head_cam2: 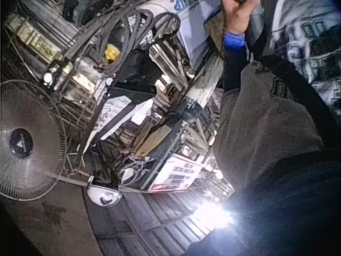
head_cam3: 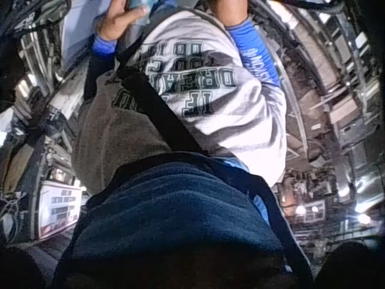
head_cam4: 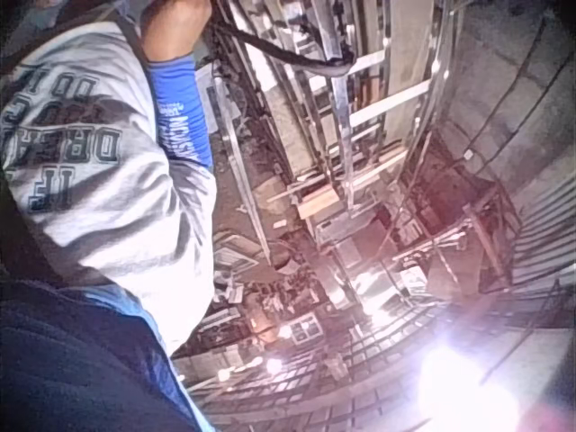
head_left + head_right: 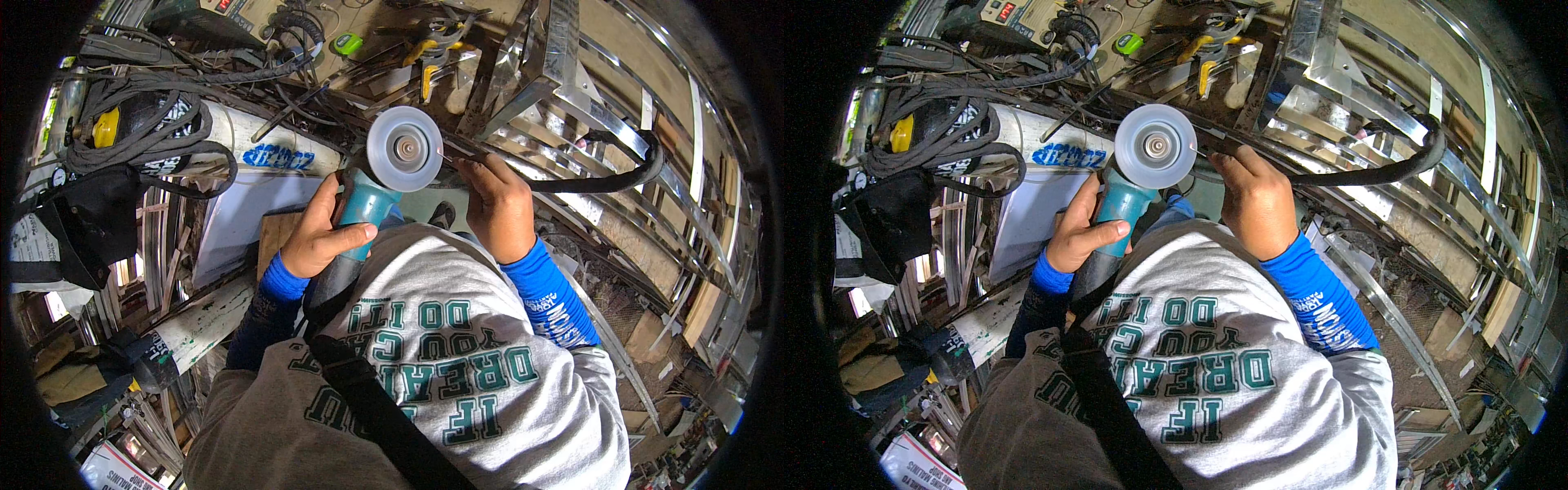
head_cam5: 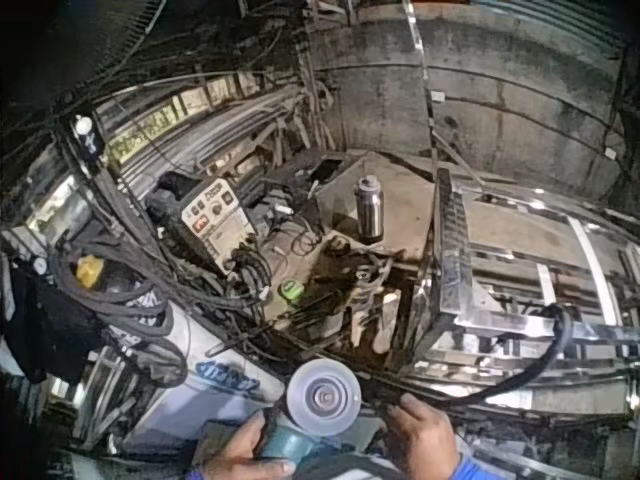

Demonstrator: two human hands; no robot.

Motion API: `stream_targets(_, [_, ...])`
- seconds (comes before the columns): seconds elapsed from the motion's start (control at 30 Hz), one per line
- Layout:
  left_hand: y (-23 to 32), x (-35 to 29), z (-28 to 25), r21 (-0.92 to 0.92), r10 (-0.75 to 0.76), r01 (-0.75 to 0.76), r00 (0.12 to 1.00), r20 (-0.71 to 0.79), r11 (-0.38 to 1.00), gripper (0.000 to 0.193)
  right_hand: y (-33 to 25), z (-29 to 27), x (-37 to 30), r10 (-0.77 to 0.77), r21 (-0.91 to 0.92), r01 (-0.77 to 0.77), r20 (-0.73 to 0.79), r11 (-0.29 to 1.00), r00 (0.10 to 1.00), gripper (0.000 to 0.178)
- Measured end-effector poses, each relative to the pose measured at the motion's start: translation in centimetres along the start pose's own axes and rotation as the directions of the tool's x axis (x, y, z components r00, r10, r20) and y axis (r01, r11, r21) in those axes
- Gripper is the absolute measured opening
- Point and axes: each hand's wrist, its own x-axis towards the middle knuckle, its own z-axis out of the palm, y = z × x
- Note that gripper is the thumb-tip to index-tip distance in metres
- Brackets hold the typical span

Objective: The person welds a metal frame using a welding torch, then removes clamps and a wooden template. They use an angle grinder to smooth the welds and attach a ground clamp to the frame.

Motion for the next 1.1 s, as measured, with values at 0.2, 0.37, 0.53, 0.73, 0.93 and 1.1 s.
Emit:
stream_targets(0.2, [0.3, 0.1, 0.0, -0.040, -0.017, 0.017, 1.000, 0.011, 0.999, 0.074, 0.4, 0.1, 0.0, -0.018, -0.018, 0.018, 0.002, 1.000, 1.000, 0.042])
stream_targets(0.37, [0.8, 0.2, 0.1, -0.037, -0.048, 0.049, 0.999, 0.022, 0.998, 0.075, 0.6, 0.3, -0.1, 0.002, 0.008, -0.003, 0.007, 1.000, 1.000, 0.043])
stream_targets(0.53, [0.5, 0.3, 0.1, -0.010, -0.011, 0.011, 1.000, 0.000, 1.000, 0.076, 0.6, 0.4, -0.1, 0.016, 0.012, -0.016, 0.015, 1.000, 1.000, 0.045])
stream_targets(0.73, [0.5, 0.4, 0.1, -0.001, -0.001, 0.001, 1.000, 0.010, 1.000, 0.073, 0.7, 0.5, -0.1, 0.029, 0.014, -0.030, 0.033, 0.999, 0.999, 0.046])
stream_targets(0.93, [0.2, 0.2, -0.2, -0.014, -0.039, 0.039, 0.999, 0.012, 0.999, 0.071, 0.4, 0.5, 0.0, 0.088, 0.076, -0.091, 0.045, 0.993, 0.995, 0.045])
stream_targets(1.1, [0.3, 0.1, 0.2, -0.040, -0.023, 0.023, 1.000, 0.005, 0.999, 0.082, 1.3, 0.9, -0.1, 0.312, 0.407, -0.237, -0.127, 0.882, 0.942, 0.023])
